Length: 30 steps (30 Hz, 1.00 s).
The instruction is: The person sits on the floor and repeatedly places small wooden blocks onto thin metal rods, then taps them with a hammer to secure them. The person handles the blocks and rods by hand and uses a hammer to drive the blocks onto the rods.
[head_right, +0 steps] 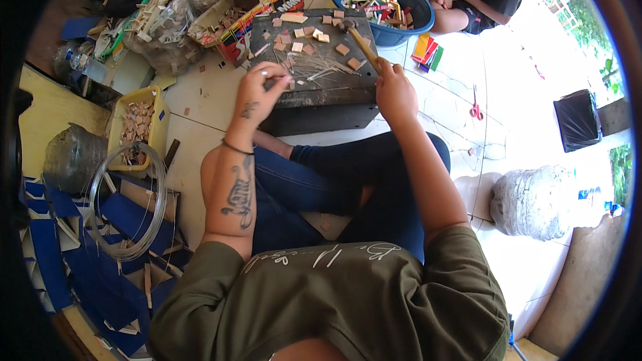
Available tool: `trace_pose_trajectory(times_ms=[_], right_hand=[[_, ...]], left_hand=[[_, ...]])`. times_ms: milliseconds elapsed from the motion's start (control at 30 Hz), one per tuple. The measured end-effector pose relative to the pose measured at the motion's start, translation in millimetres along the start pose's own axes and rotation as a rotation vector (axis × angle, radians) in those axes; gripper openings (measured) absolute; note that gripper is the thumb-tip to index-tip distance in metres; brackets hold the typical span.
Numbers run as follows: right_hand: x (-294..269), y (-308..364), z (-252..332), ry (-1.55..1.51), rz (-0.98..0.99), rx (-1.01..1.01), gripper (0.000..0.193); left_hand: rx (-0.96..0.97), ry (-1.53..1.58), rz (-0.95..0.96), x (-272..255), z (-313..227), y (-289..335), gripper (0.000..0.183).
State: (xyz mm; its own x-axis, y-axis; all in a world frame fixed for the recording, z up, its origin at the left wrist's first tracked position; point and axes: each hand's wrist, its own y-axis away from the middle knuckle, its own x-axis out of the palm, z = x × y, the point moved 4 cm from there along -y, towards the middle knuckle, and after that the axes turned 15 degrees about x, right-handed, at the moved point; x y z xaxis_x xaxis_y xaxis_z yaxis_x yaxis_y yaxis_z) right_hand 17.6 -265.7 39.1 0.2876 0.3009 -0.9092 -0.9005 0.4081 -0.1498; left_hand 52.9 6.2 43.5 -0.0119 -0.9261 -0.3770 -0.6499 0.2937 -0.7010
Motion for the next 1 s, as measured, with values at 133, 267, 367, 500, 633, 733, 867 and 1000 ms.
trace_pose_trajectory(times_ms=[133,267,367,500,633,733,867,1000], right_hand=[[5.5,2.0,6.4,0.117,-0.090,-0.022,0.046],[2.6,2.9,32.3,0.057,-0.169,-0.215,0.051],[12.3,-5.2,55.0,0.071,-0.077,-0.283,0.040],[31.2,-27.1,75.5,0.129,-0.023,-0.292,0.019],[46.5,-46.0,73.8,0.057,0.146,-0.238,0.014],[41.6,-45.5,72.1,-0.033,0.065,-0.312,0.011],[28.2,-41.9,60.8,-0.494,0.127,-0.190,0.006],[29.1,-37.9,42.3,-0.826,0.206,0.057,0.007]], left_hand=[[-0.215,-0.116,0.051,-81.8,33.8,18.1,0.012],[-0.366,-0.559,0.097,-191.8,71.2,48.8,0.013],[-0.383,-0.991,0.121,-280.3,83.8,62.7,0.016],[-0.488,-1.291,0.201,-338.5,88.7,71.0,0.027],[-0.246,-1.246,0.171,-293.5,87.4,44.6,0.040],[-0.171,-0.785,0.195,-210.8,93.7,9.9,0.042],[0.067,-0.573,0.322,-82.9,88.5,-46.5,0.042],[0.120,-0.529,0.412,15.9,93.4,-88.8,0.042]])
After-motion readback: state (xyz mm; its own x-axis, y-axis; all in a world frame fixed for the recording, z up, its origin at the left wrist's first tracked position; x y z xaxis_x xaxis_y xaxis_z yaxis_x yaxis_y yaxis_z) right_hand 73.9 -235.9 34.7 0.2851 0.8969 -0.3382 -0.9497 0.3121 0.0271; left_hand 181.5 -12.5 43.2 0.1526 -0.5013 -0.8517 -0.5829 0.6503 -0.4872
